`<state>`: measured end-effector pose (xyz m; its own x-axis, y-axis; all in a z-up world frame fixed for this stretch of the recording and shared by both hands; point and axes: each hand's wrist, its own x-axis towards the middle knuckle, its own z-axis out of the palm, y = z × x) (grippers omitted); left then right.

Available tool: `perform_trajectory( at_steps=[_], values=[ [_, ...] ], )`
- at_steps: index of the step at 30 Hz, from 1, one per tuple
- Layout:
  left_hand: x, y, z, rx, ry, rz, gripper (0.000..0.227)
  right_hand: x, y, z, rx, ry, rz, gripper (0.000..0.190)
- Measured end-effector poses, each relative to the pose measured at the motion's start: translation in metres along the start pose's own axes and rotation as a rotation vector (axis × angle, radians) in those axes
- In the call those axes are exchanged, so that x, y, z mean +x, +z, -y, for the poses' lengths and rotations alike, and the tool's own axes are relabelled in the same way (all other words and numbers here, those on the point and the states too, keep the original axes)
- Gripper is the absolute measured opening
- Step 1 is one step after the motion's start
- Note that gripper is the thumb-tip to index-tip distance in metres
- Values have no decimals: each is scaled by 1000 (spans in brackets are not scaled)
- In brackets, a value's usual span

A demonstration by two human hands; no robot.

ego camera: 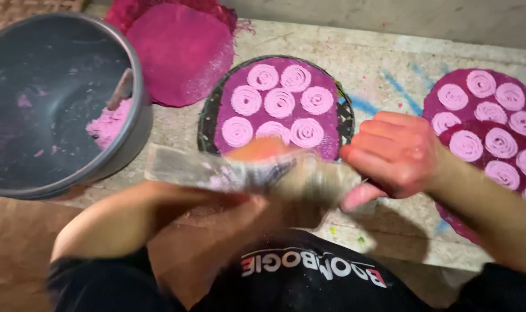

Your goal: The person uses a wooden tool to scoop pink paste from a metal bowl and press it into a circular mold on a woven tray. They repeatedly form rose-shaped rolls and arrange them on the tray.

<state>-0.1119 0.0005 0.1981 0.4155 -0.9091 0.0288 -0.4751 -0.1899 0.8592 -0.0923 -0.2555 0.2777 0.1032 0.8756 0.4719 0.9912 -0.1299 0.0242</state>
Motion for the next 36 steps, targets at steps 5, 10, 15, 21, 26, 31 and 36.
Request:
perform_trajectory(
  at_steps=[5, 10, 15, 21, 26, 31, 36],
  values=[
    [-72, 22, -45, 177, -259, 160, 18, 50, 32, 36, 569, -19, 308, 57],
    [-174, 42, -47, 248, -326, 43, 22, 64, 82, 83, 1065, 187, 582, 49],
    [-269, 50, 21, 242, 41, -600, 20, 121, 94, 90, 1183, 259, 478, 45],
    [-354, 58, 75, 99, 103, -1096, 28, 236, 106, 38, -233, -309, 159, 22],
    [-413, 19, 114, -36, 158, -1432, 34, 352, 154, 25, -783, -565, -78, 26],
    [-473, -17, 154, -99, 174, -1726, 42, 401, 194, 24, -386, -165, -137, 43],
    [-502, -39, 199, -155, 195, -1891, 49, 411, 340, -22, -1, 123, 254, 38]
  ],
)
